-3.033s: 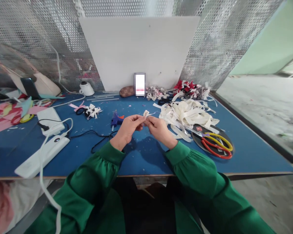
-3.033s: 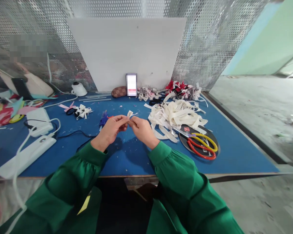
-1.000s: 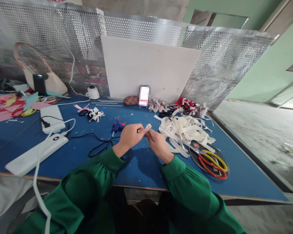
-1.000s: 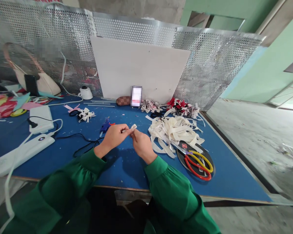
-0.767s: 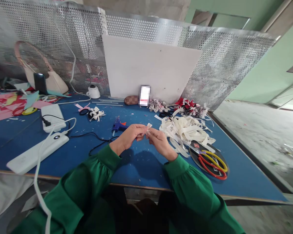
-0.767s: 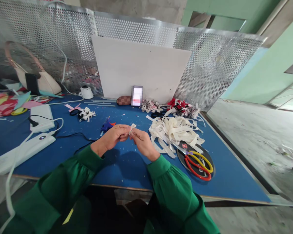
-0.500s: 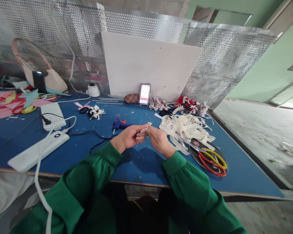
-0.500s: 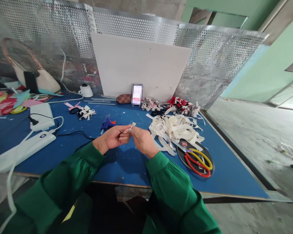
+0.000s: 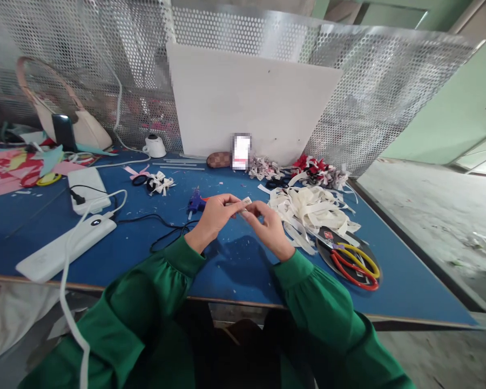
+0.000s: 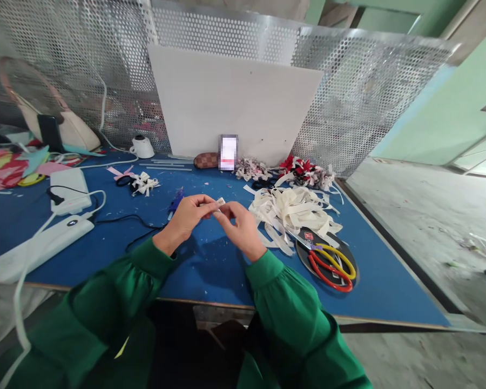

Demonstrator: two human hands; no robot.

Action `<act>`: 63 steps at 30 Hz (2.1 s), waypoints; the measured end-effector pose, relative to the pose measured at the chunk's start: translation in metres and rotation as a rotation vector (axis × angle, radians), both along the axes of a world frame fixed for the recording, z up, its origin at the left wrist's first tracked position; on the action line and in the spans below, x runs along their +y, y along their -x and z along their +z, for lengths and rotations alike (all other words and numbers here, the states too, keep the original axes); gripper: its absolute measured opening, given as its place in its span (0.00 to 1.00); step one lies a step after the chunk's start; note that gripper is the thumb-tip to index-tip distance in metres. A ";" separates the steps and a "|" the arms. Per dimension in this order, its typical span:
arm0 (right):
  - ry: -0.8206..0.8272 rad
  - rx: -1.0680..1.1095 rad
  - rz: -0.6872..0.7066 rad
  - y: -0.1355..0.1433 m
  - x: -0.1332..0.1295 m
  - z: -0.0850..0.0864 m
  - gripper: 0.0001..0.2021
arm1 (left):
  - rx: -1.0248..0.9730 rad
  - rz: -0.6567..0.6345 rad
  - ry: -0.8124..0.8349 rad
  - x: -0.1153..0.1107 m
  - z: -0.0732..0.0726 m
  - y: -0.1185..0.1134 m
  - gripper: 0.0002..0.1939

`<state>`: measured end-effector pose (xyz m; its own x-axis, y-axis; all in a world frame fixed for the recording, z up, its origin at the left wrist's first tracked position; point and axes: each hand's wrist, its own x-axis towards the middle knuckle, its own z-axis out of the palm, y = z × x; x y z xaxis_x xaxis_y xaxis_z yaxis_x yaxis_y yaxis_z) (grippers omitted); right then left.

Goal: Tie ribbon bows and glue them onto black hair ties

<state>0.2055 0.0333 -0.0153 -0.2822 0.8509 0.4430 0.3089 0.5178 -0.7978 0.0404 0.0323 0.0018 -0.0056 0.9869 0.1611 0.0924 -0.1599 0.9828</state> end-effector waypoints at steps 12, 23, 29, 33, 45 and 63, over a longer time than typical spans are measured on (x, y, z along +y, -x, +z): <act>0.500 0.688 0.065 0.003 0.003 0.003 0.11 | -0.235 -0.159 0.155 -0.003 -0.005 -0.010 0.17; 0.551 0.718 -0.016 0.001 0.005 0.005 0.14 | 0.122 0.073 -0.114 -0.005 0.003 -0.006 0.11; 0.662 0.741 0.049 -0.002 0.006 0.004 0.14 | 0.169 0.058 -0.150 -0.003 -0.001 -0.006 0.12; 0.751 0.788 0.080 -0.003 0.008 0.003 0.13 | 0.214 0.059 -0.168 -0.003 -0.003 -0.006 0.12; 0.913 0.908 0.092 0.002 0.004 0.008 0.06 | 0.237 0.140 -0.180 -0.006 -0.002 -0.010 0.11; 0.490 0.695 0.051 0.003 0.001 0.009 0.10 | 0.259 0.104 -0.349 -0.002 -0.005 -0.007 0.07</act>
